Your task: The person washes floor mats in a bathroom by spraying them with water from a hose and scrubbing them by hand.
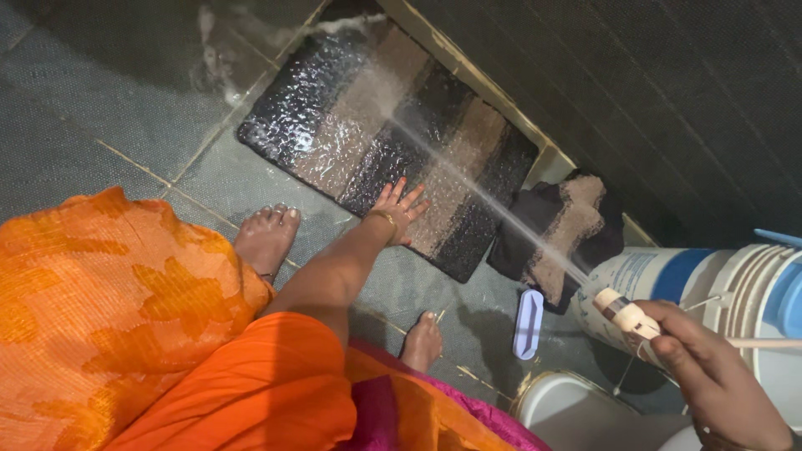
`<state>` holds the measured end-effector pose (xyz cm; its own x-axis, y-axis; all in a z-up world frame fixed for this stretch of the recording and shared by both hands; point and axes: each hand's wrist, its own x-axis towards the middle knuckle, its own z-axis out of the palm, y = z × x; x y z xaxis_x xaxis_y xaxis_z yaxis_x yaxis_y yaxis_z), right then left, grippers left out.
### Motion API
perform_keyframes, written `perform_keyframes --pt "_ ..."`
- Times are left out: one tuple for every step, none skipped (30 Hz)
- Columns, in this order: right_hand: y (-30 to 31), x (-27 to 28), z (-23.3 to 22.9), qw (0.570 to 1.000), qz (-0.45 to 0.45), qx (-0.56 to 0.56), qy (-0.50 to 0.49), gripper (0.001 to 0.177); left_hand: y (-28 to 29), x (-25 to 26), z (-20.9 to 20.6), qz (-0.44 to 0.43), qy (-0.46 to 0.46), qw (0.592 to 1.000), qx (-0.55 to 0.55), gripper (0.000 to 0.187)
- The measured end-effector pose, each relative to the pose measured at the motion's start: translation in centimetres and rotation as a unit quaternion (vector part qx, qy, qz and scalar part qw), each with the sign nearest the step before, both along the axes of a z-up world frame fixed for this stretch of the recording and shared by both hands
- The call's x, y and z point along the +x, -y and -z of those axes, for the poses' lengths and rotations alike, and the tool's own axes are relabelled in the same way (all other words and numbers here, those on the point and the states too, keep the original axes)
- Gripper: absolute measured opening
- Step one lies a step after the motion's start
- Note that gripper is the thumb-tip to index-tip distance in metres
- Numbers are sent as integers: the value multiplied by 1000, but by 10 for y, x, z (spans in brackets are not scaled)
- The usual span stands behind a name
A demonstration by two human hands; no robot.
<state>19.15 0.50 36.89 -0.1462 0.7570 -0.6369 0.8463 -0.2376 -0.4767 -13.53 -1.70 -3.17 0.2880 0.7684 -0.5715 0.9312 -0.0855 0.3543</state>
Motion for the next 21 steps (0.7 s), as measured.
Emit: perform_keyframes --pt "0 0 1 1000 0 5 -5 44 0 0 0 0 0 1000 0 102" --pt "0 0 1 1000 0 6 -5 44 1 -1 1 -3 2 1000 5 102" --pt "1 -1 2 1000 5 13 -14 44 1 0 0 -5 4 1000 9 101" --pt "2 -2 2 999 11 20 -22 44 1 0 0 -4 5 1000 10 102" --pt "3 -4 2 999 11 20 -22 44 1 0 -1 -3 3 1000 4 102" --pt "3 -6 1 999 24 26 -23 44 1 -1 -2 -2 2 1000 -1 102" --pt "4 -8 0 999 39 31 -23 44 1 -1 -3 -1 2 1000 -1 102" --pt "5 -10 0 998 39 31 -23 44 1 -1 -3 -3 1 1000 -5 102" --pt "5 -12 -1 998 53 31 -8 43 1 -1 -4 -4 0 1000 -9 101" --pt "5 -14 -1 997 66 31 8 43 1 0 -4 -4 -1 1000 -9 101" --pt "6 -15 -2 997 66 31 7 43 2 0 -5 -6 0 1000 -8 101" --pt "6 -16 -2 997 71 39 -1 42 2 0 -5 -7 0 1000 -6 100" --pt "6 -17 -2 996 76 47 -9 42 1 -1 -5 -7 0 1000 -6 100" --pt "6 -16 -2 996 76 47 -9 42 1 -1 -5 -7 1 1000 -9 100" --pt "6 -16 -2 996 71 45 -15 41 0 -1 -6 -6 2 1000 -12 100" --pt "6 -15 -3 997 67 44 -21 41 1 0 -6 -6 2 1000 -12 100" --pt "5 -15 -3 997 67 44 -21 41 2 -1 -7 -8 4 1000 -7 100" --pt "6 -14 -3 996 71 50 -28 40 3 -1 -7 -11 6 1000 -2 100" --pt "6 -14 -3 995 76 55 -35 40 3 -1 -7 -11 6 1000 -2 100" --pt "6 -13 -3 995 76 54 -35 40 3 -2 -7 -10 6 1000 -3 100" --pt "6 -13 -4 996 55 58 -50 41 2 -1 -7 -9 6 1000 -3 100"
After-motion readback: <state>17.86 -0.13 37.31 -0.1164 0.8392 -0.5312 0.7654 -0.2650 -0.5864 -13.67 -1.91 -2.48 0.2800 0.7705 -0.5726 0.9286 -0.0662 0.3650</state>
